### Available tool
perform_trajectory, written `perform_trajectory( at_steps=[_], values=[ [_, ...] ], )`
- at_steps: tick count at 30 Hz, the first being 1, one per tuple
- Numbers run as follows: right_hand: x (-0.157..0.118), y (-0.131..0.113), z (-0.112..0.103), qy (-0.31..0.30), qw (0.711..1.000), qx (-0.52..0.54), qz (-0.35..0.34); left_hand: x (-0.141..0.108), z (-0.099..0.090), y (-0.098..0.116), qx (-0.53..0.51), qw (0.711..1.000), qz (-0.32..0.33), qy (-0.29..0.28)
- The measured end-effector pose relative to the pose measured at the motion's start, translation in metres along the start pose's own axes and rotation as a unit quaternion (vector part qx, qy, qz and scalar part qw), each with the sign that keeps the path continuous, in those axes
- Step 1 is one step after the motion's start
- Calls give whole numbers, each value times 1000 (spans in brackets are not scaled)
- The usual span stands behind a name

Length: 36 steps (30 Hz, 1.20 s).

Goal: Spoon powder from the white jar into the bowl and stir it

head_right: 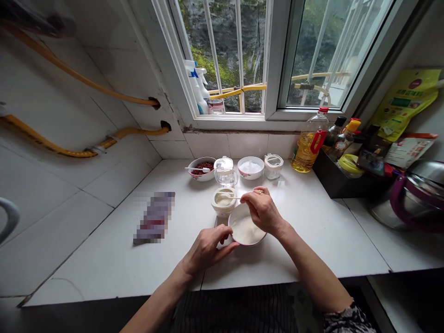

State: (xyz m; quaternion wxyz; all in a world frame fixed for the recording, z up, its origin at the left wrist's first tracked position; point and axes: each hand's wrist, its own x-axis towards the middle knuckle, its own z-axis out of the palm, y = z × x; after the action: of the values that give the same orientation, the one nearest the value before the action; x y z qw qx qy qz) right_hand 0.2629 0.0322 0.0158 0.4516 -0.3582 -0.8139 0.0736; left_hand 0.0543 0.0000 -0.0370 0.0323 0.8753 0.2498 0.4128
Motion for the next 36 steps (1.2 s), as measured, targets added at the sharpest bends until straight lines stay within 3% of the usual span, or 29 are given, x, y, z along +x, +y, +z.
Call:
perform_trajectory(
  at_steps=[4, 6, 9, 13, 17, 23, 28, 31, 36],
  values=[
    [1, -6, -14, 57, 988, 90, 115, 0, 0, 0, -4, 1000, -6, -4],
    [2, -7, -21, 54, 976, 136, 159, 0, 0, 0, -2, 1000, -4, -2],
    [3, -6, -24, 4, 977, 126, 173, 0, 0, 0, 1, 1000, -1, -2],
    [3, -6, -14, -92, 984, 65, 138, 0, 0, 0, 6, 1000, 0, -1],
    [1, -9, -6, -138, 975, 100, 141, 0, 0, 0, 9, 1000, 3, 3],
    [4, -4, -11, -103, 907, 264, 311, 0, 0, 0, 7, 1000, 5, 5],
    [9, 3, -15, -51, 876, 308, 368, 0, 1, -1, 3, 1000, 7, 6],
    [9, 5, -16, -47, 878, 292, 377, 0, 1, -1, 4, 1000, 9, 7],
    [6, 7, -15, -81, 911, 220, 340, 0, 1, -1, 6, 1000, 9, 10]
  ],
)
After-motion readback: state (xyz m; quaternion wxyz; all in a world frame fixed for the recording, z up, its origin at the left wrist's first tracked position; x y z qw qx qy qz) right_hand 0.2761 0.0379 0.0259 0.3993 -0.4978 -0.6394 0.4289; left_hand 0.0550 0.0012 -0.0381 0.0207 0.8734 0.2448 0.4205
